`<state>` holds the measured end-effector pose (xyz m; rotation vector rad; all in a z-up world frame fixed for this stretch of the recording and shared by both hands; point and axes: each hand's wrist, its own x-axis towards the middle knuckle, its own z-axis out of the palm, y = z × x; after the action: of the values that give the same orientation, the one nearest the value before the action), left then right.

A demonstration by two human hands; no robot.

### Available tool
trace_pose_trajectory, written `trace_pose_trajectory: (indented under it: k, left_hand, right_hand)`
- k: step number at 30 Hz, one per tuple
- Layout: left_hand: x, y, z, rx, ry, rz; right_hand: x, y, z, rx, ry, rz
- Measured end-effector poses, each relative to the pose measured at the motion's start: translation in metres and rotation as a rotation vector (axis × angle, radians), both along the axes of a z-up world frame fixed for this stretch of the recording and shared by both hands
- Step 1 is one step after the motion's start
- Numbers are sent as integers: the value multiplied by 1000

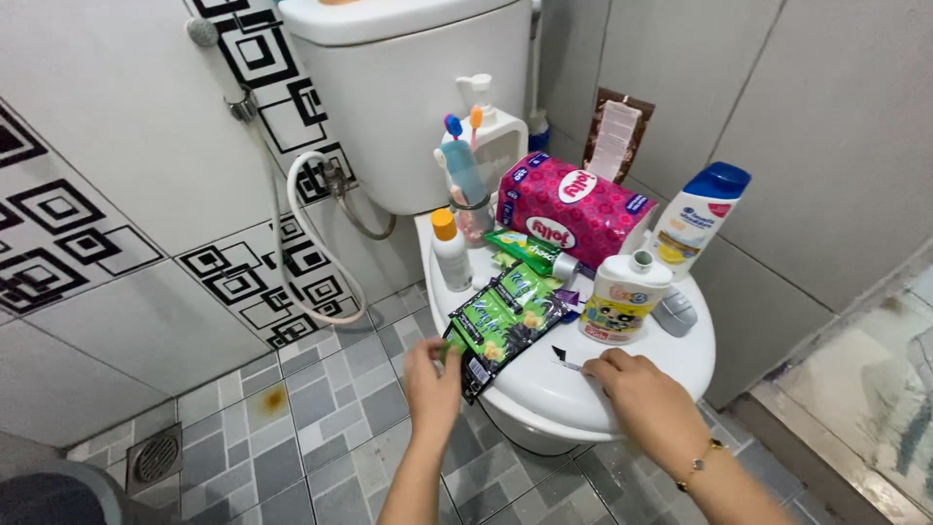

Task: Refilling a bottle with liquid from sachets using scissors.

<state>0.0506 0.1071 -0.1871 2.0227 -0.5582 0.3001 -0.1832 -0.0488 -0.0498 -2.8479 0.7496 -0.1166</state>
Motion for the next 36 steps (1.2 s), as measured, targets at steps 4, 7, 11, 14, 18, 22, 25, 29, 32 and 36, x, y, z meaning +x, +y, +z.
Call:
trace_pose_trajectory:
  k: [4, 7, 11, 14, 18, 22, 25, 29, 32, 36]
  left_hand:
    - [-9, -19, 61, 105, 448, -143]
    - [-11, -37, 65, 130, 336, -120]
    - [-12, -49, 61, -58, 377, -197]
    - [-8, -59, 49, -79, 488, -235]
    - [-2, -72, 27, -340, 734, -340]
    - [-19, -62, 68, -574, 925, -378]
    - [-20, -58, 78, -609, 862, -450]
    - [-24, -59, 80, -520, 875, -424]
    - [-22, -59, 74, -566, 923, -427]
    - [-25, -55, 78, -783, 1121, -509]
  right_hand:
    - [3, -3, 11, -18, 146, 61]
    - [5, -4, 10, -23, 160, 172]
    - [7, 5, 14, 33, 174, 202]
    - [10, 8, 7, 38, 151, 216]
    - [21, 11, 4, 59, 146, 158]
    - [33, 14, 9, 73, 118, 134]
    - [41, 16, 13, 125, 196, 135]
    - [45, 9, -3, 9, 190, 201]
    - [44, -3, -5, 47, 156, 183]
    - [38, -19, -12, 842, -165, 15]
